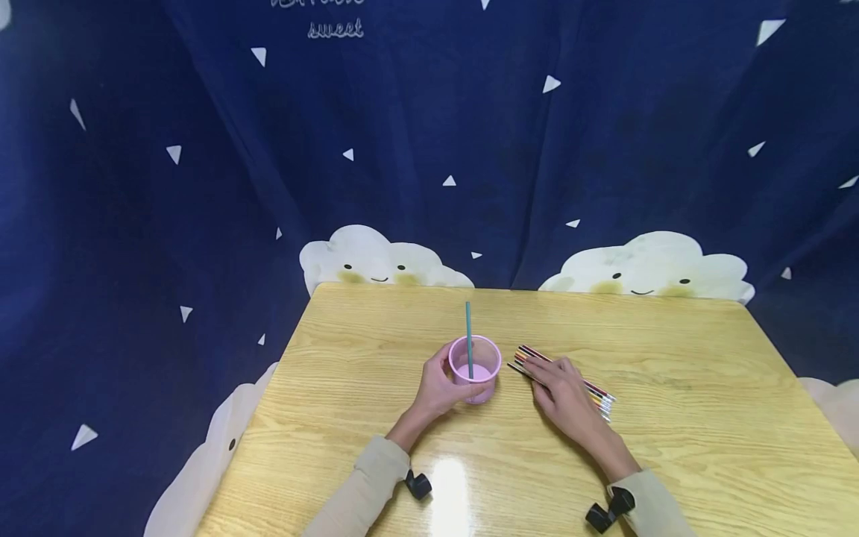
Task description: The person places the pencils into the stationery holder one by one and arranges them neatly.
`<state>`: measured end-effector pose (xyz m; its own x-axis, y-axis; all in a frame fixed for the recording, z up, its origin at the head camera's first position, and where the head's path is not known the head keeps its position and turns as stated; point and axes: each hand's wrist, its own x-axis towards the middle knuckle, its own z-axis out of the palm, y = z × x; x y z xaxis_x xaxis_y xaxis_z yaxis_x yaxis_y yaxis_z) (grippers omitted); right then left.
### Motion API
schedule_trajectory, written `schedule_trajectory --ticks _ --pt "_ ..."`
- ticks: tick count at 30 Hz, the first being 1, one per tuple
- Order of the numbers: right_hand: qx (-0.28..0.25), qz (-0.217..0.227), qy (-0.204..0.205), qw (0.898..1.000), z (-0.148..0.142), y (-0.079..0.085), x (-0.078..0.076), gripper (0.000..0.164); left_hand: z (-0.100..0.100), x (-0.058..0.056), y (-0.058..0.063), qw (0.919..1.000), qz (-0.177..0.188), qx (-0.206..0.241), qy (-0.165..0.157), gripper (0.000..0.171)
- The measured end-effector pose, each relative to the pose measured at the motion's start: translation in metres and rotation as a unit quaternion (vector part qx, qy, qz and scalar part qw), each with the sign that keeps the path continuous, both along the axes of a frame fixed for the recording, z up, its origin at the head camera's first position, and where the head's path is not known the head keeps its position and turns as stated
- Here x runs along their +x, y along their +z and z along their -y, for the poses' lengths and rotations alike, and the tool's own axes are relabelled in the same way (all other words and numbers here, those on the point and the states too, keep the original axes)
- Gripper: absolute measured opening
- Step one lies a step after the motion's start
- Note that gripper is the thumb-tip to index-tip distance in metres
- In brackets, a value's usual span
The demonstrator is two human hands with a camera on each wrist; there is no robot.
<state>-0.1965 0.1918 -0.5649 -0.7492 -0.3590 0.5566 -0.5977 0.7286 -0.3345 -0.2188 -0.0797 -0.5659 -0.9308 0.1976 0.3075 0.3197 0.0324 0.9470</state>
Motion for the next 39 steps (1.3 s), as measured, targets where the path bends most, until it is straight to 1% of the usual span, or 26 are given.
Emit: schedule_trajectory --ticks 3,7,13,20,23,26,30,33,36,39 --pt "0.023 0.004 -0.003 1.000 -0.003 -0.003 0.003 0.034 0.000 0.000 -0.001 1.0000 -0.001 -0.005 0.002 0.083" --pt "0.047 0.009 0.003 0.999 -0.005 -0.005 0.007 0.032 0.000 0.000 -0.001 0.9999 -0.005 -0.011 0.003 0.084" --pt "0.082 0.019 0.001 0.996 -0.005 -0.011 0.008 0.032 0.000 0.000 0.000 1.0000 -0.004 -0.001 0.002 0.085" --pt "0.115 0.007 0.004 0.993 -0.003 -0.012 0.009 0.032 -0.002 0.001 -0.001 0.9999 -0.004 0.016 0.004 0.086" --pt "0.126 0.005 0.000 0.992 -0.001 -0.011 0.011 0.031 -0.002 0.001 0.000 0.9999 -0.003 0.010 0.006 0.086" --pt "0.125 0.002 0.000 0.992 0.002 -0.011 0.011 0.029 -0.001 0.001 0.000 1.0000 -0.001 0.001 0.010 0.084" --pt "0.113 -0.014 0.005 0.994 0.005 -0.013 0.010 0.026 0.000 0.002 0.000 0.9999 0.002 -0.008 0.011 0.083" --pt "0.107 -0.021 0.005 0.994 0.006 -0.014 0.010 0.025 0.000 0.001 0.000 0.9999 -0.001 -0.005 0.009 0.084" --pt "0.103 -0.012 0.004 0.995 0.005 -0.014 0.010 0.029 -0.001 0.001 -0.001 0.9999 -0.006 0.006 0.007 0.085" --pt "0.093 0.009 0.003 0.996 0.003 -0.011 0.011 0.035 -0.001 0.001 -0.001 0.9998 -0.012 0.015 0.006 0.086"
